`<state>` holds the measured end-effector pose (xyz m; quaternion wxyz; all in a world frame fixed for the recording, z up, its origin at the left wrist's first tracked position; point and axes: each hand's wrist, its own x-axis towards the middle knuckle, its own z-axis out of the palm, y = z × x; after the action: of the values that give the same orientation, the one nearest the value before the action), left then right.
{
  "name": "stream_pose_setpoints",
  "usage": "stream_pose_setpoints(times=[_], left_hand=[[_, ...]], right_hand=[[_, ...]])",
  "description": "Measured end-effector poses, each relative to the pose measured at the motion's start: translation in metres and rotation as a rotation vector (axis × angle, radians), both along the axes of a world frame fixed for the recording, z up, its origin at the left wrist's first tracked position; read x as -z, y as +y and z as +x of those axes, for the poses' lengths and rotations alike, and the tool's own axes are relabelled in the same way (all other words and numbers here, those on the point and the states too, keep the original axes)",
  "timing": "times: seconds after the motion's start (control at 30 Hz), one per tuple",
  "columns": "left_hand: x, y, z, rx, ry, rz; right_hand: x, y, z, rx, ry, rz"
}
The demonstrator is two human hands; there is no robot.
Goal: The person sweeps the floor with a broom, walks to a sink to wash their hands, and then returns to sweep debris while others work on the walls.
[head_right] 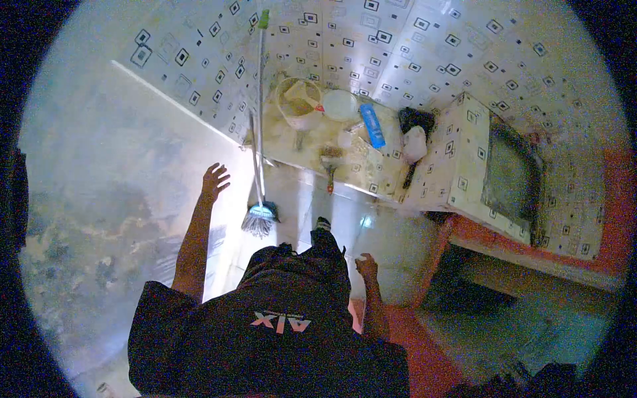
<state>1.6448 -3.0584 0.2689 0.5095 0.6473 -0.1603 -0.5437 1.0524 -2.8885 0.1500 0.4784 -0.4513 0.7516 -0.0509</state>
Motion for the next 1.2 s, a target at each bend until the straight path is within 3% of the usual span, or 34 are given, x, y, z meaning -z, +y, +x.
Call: stream_pose_setpoints(times=[0.17, 0.27, 0.37, 0.47, 0.57, 0.6, 0.63, 0.7, 0.77, 0.83, 0.97, 1.07, 1.2], left_hand=[[0.015, 0.044, -0.027, -0.013, 0.047, 0.066], [0.021, 0.075, -0.036, -0.092, 0.135, 0.192], [0.034, 0.118, -0.043, -0.097, 0.079, 0.251], [0.066, 0.180, -0.038, -0.050, -0.017, 0.440], [0.106, 0.256, -0.043, -0.006, -0.074, 0.657], [0.117, 0.283, -0.046, -0.041, -0.020, 0.680], [0.116, 0.300, -0.052, -0.055, 0.050, 0.722], [0.122, 0.333, -0.062, -0.004, 0.113, 0.824], [0.123, 0.348, -0.067, 0.003, 0.173, 0.921], [0.131, 0.357, -0.064, 0.116, 0.169, 0.993], [0.146, 0.332, -0.046, 0.197, 0.080, 0.988], [0.143, 0.274, -0.037, 0.123, 0.089, 0.835], [0.120, 0.141, -0.059, 0.215, 0.086, 0.531]], right_hand=[[0.036, -0.020, -0.020, -0.179, 0.015, -0.115], [-0.014, -0.066, 0.009, -0.241, 0.017, -0.032], [0.054, -0.083, -0.002, -0.714, 0.075, -0.453], [-0.028, -0.140, 0.061, 0.203, -0.448, 0.189], [-0.037, -0.228, 0.108, 0.349, -0.635, 0.214], [-0.011, -0.267, 0.107, 0.549, -1.045, 0.408], [0.003, -0.300, 0.136, 0.209, -0.558, -0.044], [0.023, -0.385, 0.171, 0.059, -0.399, -0.573], [-0.021, -0.464, 0.216, -0.065, -0.245, -0.931], [-0.098, -0.499, 0.256, -0.291, -0.166, -1.065], [-0.102, -0.535, 0.286, -0.603, 0.341, -0.614], [-0.084, -0.526, 0.277, -0.599, 0.381, -0.494], [-0.054, -0.499, 0.255, -0.506, 0.256, -0.658]])
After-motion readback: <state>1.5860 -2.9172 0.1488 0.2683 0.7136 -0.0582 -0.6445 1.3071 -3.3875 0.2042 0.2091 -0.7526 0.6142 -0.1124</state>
